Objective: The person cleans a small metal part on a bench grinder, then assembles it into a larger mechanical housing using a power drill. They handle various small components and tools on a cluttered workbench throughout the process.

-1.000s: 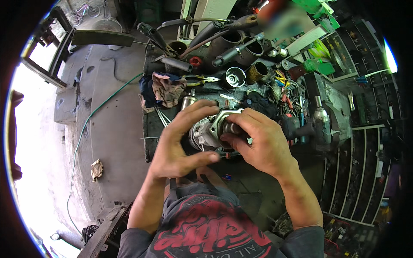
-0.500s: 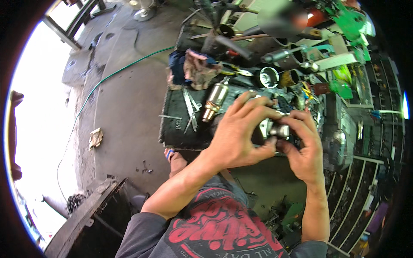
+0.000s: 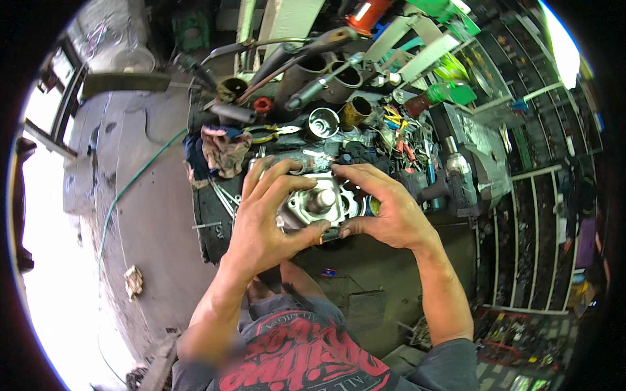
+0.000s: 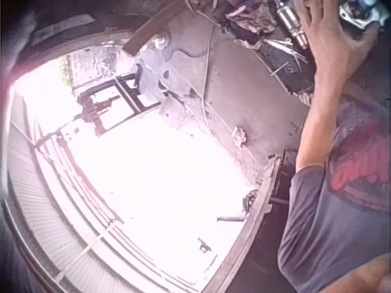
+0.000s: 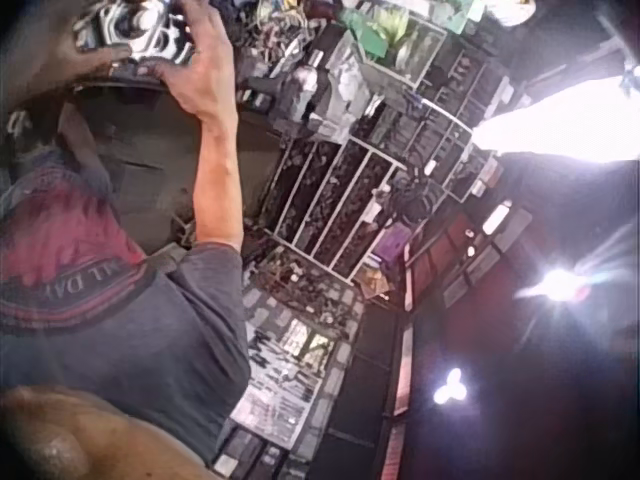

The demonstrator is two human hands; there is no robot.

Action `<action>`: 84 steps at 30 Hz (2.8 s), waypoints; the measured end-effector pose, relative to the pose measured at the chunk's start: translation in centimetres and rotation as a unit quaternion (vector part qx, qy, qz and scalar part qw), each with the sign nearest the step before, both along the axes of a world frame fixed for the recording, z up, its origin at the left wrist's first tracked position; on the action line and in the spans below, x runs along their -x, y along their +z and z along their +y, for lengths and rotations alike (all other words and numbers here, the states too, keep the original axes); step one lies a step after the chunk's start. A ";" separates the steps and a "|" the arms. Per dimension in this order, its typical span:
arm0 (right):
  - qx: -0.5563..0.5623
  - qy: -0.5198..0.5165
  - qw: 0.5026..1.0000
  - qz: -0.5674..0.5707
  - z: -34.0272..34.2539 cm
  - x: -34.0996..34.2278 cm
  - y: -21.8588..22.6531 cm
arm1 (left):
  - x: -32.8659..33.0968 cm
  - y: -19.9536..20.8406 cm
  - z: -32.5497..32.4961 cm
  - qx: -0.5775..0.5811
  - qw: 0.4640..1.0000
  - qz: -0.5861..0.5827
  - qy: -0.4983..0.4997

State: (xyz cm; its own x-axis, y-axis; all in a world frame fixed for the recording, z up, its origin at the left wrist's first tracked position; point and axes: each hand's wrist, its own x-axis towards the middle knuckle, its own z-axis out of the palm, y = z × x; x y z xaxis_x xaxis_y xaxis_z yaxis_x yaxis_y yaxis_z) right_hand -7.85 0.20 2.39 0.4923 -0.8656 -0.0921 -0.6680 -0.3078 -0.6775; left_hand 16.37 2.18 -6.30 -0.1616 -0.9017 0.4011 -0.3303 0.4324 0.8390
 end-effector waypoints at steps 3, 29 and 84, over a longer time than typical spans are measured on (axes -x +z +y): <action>0.050 0.013 0.999 0.018 -0.1 0.0 0.1 | 0.2 0.1 -1.0 0.073 0.996 -0.033 -0.047; 0.086 -0.115 0.988 -0.052 4.3 -18.9 -28.4 | 2.3 -1.6 0.3 0.035 0.997 0.059 0.023; 0.223 0.032 0.964 0.138 -3.2 -3.0 1.9 | 2.4 -1.4 0.1 0.002 0.998 0.058 0.024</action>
State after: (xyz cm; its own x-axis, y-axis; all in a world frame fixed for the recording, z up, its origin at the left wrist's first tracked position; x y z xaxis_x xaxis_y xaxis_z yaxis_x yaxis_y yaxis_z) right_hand -4.88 -3.01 4.30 0.5568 -0.8176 0.1468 -0.7736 -0.5748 -0.2669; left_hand 13.94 2.29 -7.65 -0.0698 -0.9053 0.4191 -0.2515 0.4225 0.8707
